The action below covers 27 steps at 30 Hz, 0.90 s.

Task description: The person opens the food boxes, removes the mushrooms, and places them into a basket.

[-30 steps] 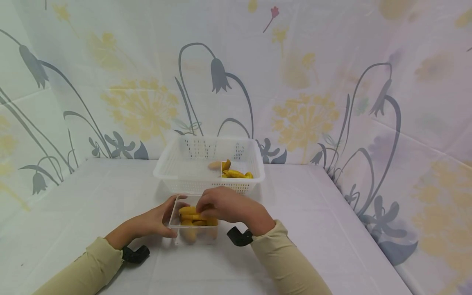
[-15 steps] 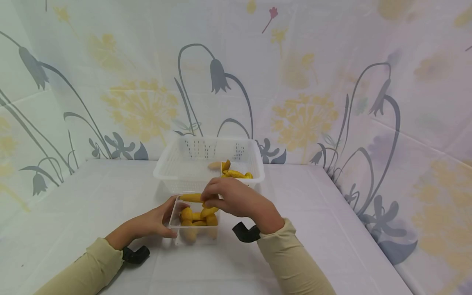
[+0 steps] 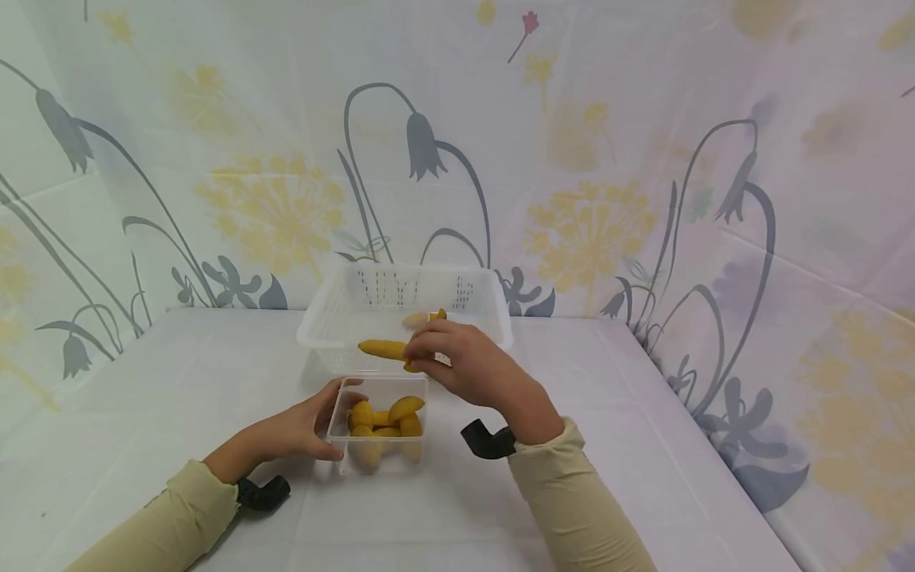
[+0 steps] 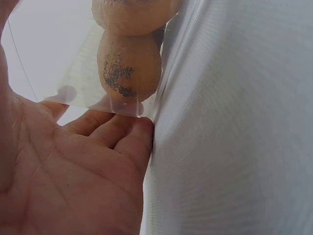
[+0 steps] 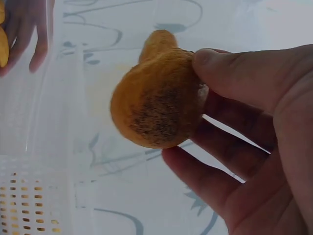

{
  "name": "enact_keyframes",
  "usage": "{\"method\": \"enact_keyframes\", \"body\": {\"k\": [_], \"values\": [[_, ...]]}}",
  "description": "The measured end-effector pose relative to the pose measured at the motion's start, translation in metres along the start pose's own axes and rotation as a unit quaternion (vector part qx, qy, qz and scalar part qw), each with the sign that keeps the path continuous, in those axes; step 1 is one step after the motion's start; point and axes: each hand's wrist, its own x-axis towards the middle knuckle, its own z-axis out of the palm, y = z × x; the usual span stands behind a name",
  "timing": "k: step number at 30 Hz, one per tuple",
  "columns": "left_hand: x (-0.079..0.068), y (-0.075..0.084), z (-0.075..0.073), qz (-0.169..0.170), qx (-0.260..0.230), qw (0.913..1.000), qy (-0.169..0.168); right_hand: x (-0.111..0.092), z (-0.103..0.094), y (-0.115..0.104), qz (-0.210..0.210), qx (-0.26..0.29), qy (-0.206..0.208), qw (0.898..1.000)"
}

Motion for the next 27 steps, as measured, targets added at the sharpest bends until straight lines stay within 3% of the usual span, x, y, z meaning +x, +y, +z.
{"method": "enact_keyframes", "body": {"k": [10, 27], "values": [[0.000, 0.001, 0.000, 0.000, 0.002, 1.0000, 0.001, -0.001, -0.006, 0.007, -0.007, -0.030, 0.089, 0.996], [-0.001, 0.002, 0.001, -0.006, 0.006, 0.9999, 0.007, -0.007, -0.007, 0.029, 0.063, -0.054, 0.142, 0.986]]}}
